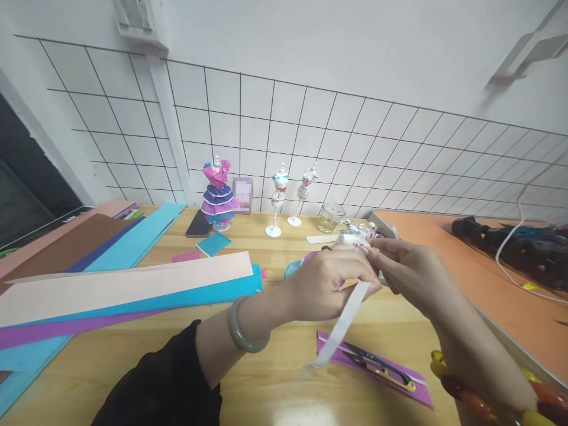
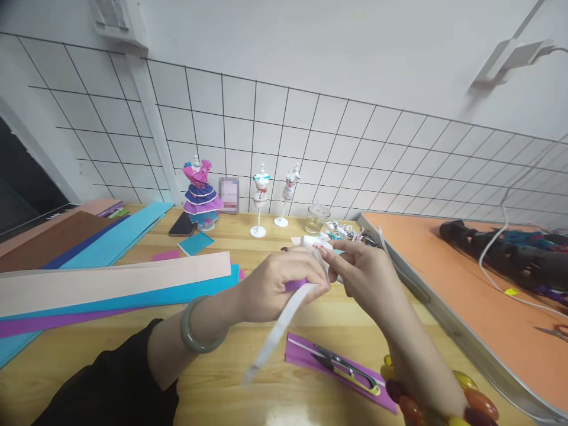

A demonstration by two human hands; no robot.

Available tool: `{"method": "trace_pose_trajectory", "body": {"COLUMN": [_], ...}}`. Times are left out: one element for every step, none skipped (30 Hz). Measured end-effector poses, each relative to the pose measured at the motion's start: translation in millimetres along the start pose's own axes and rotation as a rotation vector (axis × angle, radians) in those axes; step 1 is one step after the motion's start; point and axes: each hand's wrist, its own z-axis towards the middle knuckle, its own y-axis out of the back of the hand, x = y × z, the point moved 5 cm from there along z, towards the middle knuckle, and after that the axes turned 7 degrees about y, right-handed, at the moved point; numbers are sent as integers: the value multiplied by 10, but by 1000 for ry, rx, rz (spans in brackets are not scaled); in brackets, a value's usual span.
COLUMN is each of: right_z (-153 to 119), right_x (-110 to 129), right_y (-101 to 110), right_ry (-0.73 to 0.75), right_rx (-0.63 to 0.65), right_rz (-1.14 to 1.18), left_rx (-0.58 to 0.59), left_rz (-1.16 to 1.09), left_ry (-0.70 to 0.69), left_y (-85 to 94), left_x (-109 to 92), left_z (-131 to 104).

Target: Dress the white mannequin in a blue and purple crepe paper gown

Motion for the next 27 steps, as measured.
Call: {"method": "trace_pose_trajectory", "body": {"right_z": [-1, -3, -6, -8, -12, -17, -23, -30, -38, -47, -56, -64, -71, -77, -82, -86, -88, -89, -90, -89, -89, -88, -87, -86, -85, -84, -81], "right_x": [-5, -16, -31, -48, -61, -69, -69, -60, -43, -20, 8, 38, 67, 93, 115, 132, 144, 151, 155, 156, 157, 158, 158, 159, 160, 161, 160], "right_y": [6, 10, 11, 9, 6, 4, 1, -1, -3, -8, -15, -23, -31, -39, -47, -55, -61, -65, -68, -71, -76, -83, -93, -108, -124, -144, -167], "right_ry": [7, 11, 11, 10, 10, 11, 14, 19, 27, 35, 45, 56, 68, 77, 86, 92, 96, 99, 100, 100, 100, 99, 98, 99, 99, 99, 99], "right_rx": [0, 4, 15, 27, 38, 44, 45, 42, 35, 33, 32, 33, 34, 38, 42, 46, 48, 48, 43, 38, 33, 29, 28, 29, 28, 27, 28], "right_rz": [-13, -23, -26, -20, -12, -10, -11, -16, -23, -29, -30, -23, -15, -8, -2, 3, 7, 9, 11, 15, 23, 35, 48, 64, 84, 107, 131], "left_rx": [35, 83, 140, 197, 235, 240, 195, 106, -12, -130, -224, -286, -310, -304, -295, -291, -295, -307, -325, -342, -357, -364, -369, -367, -359, -351, -346], "left_rz": [35, 82, 136, 187, 229, 254, 262, 262, 262, 262, 259, 249, 229, 202, 177, 160, 151, 151, 160, 178, 202, 233, 269, 307, 342, 375, 410], "left_ry": [6, 10, 8, 4, 0, 7, 29, 65, 116, 172, 229, 280, 318, 342, 355, 362, 363, 356, 344, 327, 304, 276, 246, 216, 186, 160, 138], "left_y": [-53, -93, -117, -123, -105, -63, 5, 91, 181, 257, 307, 326, 315, 284, 248, 217, 195, 184, 184, 193, 206, 222, 240, 256, 269, 281, 291], "left_x": [10, 23, 35, 44, 52, 60, 70, 86, 111, 143, 182, 226, 270, 311, 346, 372, 388, 394, 391, 379, 361, 339, 315, 292, 274, 259, 250], "left_z": [-8, -17, -29, -42, -52, -55, -47, -35, -23, -19, -21, -26, -28, -28, -29, -30, -33, -35, -37, -37, -36, -32, -27, -21, -14, -8, -3]}}
